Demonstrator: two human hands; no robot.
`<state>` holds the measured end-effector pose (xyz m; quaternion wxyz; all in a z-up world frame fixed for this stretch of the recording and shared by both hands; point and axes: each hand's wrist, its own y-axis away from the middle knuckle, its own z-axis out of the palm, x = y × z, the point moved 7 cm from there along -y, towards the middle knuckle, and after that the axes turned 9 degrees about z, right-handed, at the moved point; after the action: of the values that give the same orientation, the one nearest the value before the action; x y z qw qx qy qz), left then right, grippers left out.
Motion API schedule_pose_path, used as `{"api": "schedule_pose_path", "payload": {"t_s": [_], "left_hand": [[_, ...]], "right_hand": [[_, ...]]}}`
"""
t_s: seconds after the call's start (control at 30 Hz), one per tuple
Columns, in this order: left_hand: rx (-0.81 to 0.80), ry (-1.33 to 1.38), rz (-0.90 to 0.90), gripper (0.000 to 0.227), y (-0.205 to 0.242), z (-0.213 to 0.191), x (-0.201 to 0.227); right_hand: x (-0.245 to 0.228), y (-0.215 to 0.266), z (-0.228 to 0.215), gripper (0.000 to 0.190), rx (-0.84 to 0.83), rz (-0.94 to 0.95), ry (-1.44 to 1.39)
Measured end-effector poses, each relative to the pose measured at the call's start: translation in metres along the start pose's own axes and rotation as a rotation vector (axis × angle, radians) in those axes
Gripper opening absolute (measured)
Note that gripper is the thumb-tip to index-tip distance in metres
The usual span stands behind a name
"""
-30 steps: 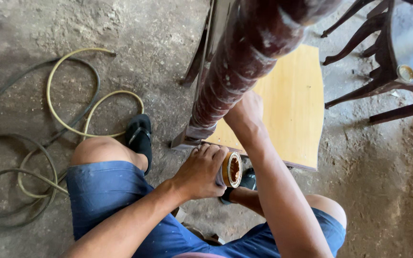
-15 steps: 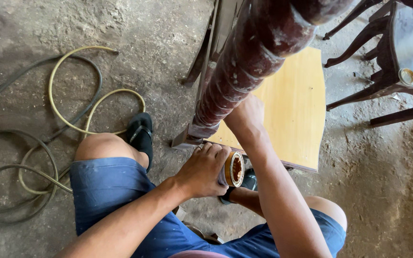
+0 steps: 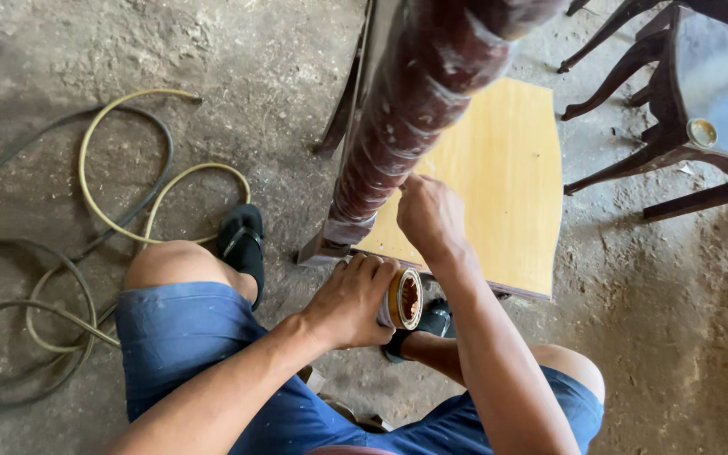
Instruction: The person paints a wooden chair using a small brush and a container of brown paint.
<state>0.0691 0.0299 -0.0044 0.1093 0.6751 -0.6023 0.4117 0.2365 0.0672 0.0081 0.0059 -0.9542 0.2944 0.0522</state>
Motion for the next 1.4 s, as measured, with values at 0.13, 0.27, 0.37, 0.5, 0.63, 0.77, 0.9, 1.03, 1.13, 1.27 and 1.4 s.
{"api": "schedule_pose_path", "payload": {"t_s": [0.13,0.27,0.37,0.5,0.63,0.77,0.9,1.03,1.13,1.27,1.4], "left_hand": [[-0.133,0.006,-0.071,0.097,0.004,0.009,-0.005],[-0.042,-0.001,-0.026,0.099,0.001,0.001,-0.003],[-0.045,0.006,-0.028,0.099,0.002,0.002,-0.004],[-0.055,0.006,-0.045,0.101,0.002,0.004,-0.003],[-0.047,-0.026,0.007,0.093,-0.002,-0.003,0.005],[0.041,0.040,0.040,0.094,-0.002,-0.015,0.019],[0.078,0.044,0.033,0.085,-0.005,-0.020,0.022],[0.075,0.025,0.033,0.084,-0.004,-0.019,0.021],[0.076,0.020,0.056,0.082,-0.006,-0.018,0.022],[0.059,0.025,0.055,0.083,-0.008,-0.017,0.022],[0.016,0.032,0.066,0.089,-0.008,-0.016,0.019]], "right_hand": [[0.008,-0.003,-0.007,0.033,0.098,0.013,-0.213],[0.003,0.001,0.006,0.032,0.040,-0.043,-0.236],[0.009,0.002,0.002,0.030,0.057,-0.029,-0.273],[0.010,0.005,-0.001,0.036,0.056,0.114,-0.223],[0.007,0.036,-0.011,0.033,-0.055,-0.006,-0.270],[0.047,0.042,-0.038,0.035,0.089,0.144,-0.261],[0.052,0.050,-0.033,0.037,0.029,0.120,-0.221],[0.043,0.039,-0.020,0.034,0.039,0.096,-0.268],[0.036,0.015,-0.006,0.032,0.055,0.088,-0.296],[0.013,0.005,0.016,0.032,0.018,0.038,-0.331],[-0.002,0.014,0.021,0.032,-0.048,-0.067,-0.344]]}}
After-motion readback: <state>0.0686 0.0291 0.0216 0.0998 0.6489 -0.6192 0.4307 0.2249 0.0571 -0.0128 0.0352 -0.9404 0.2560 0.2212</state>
